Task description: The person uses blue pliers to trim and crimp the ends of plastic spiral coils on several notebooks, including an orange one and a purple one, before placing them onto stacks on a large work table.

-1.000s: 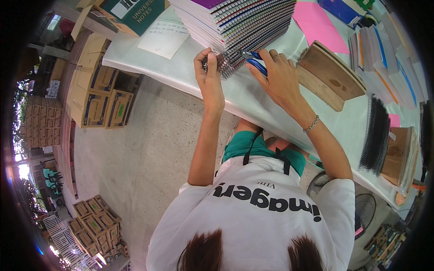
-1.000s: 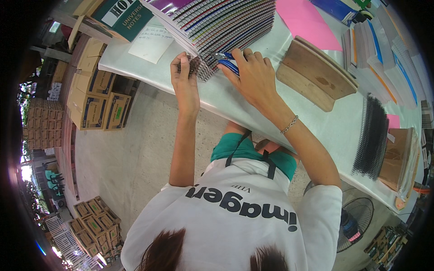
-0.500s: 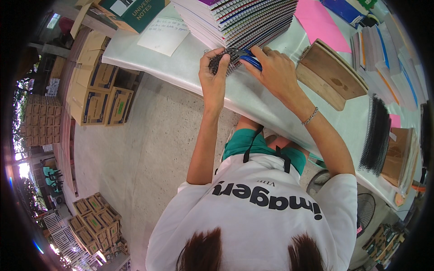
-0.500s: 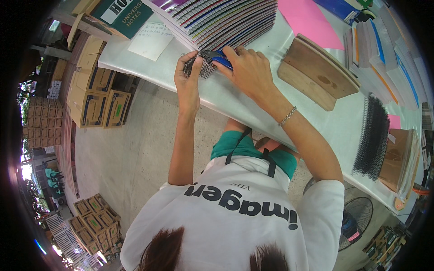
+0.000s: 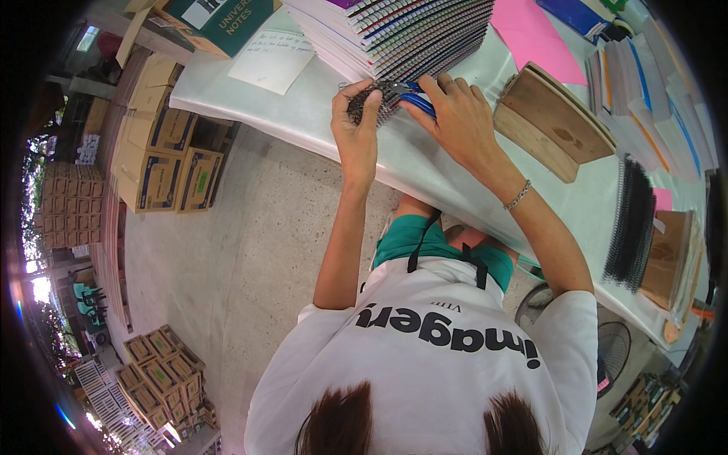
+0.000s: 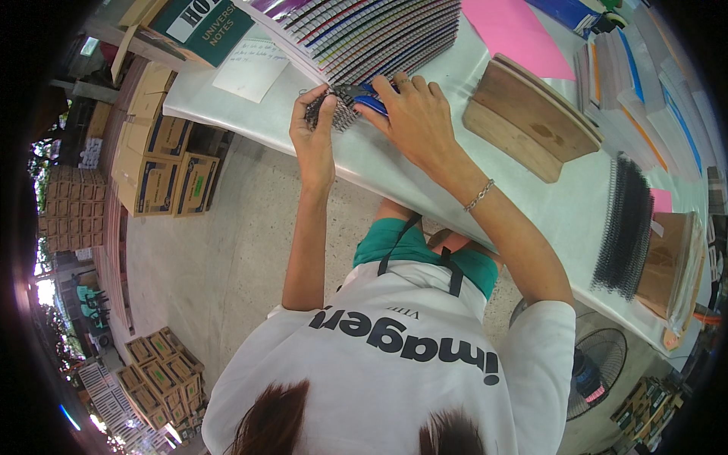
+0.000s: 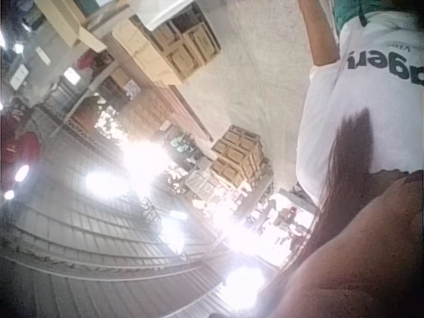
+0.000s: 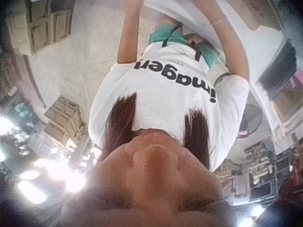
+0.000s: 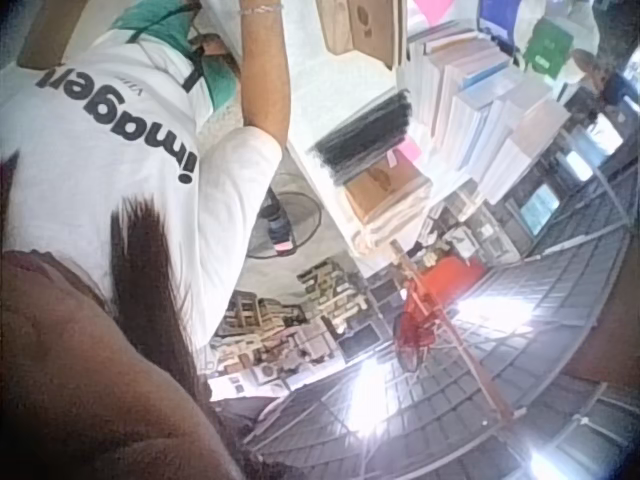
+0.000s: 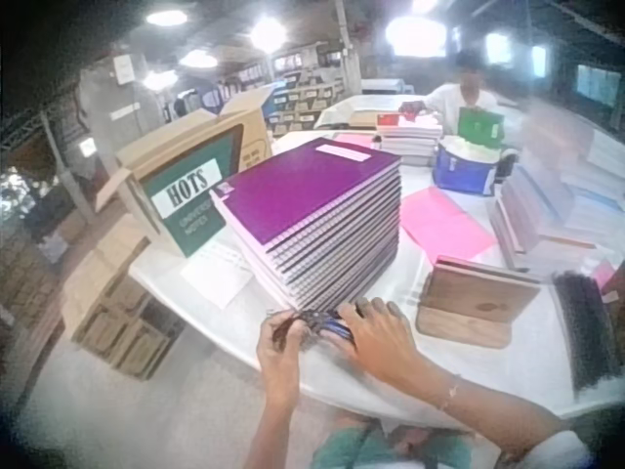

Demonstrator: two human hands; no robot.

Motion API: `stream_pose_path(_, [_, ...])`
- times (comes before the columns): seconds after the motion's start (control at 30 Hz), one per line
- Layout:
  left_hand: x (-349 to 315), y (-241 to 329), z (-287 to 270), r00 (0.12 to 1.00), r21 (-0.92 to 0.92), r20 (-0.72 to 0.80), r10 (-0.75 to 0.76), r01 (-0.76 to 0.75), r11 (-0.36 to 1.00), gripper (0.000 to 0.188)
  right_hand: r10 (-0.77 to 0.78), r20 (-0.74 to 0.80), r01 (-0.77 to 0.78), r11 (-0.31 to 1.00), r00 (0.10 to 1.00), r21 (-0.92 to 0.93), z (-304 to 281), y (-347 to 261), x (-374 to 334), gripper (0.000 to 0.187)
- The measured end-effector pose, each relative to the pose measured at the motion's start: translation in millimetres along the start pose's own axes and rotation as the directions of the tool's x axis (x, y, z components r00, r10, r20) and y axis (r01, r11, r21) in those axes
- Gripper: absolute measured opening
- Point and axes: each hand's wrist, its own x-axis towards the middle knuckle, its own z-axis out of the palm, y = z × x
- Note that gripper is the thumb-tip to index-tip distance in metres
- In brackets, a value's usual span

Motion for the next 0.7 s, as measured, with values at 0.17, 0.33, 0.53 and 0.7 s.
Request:
stream_pose_path(0.17, [0,-2,0,1.0,-0.004,0.0,0.001,-0.001,1.0,0.023,-0.056,-0.031,0.055,0.998,0.998,-0.03,-1,4,2,0.038])
stream_pose_path(0.33, [2,-5,0,1.0,-0.021,0.0,0.025,-0.025,0.999,0.022,0.091,0.177,-0.101,0.994,0.98,0.047,-4,-4,3,0.04])
stream_pose_path(0.53, [1,-3,0,1.0,-0.029,-0.004,0.026,-0.027,0.999,0.021,0.145,0.218,-0.168,0.982,0.965,0.091,-4,-9,2,0.042])
stream_pose_path(0.7, [1,-3,2,0.998,-0.013,-0.002,0.056,-0.056,0.998,0.025,0.015,0.001,-0.015,0.999,1.0,0.049,3,0,1,0.039])
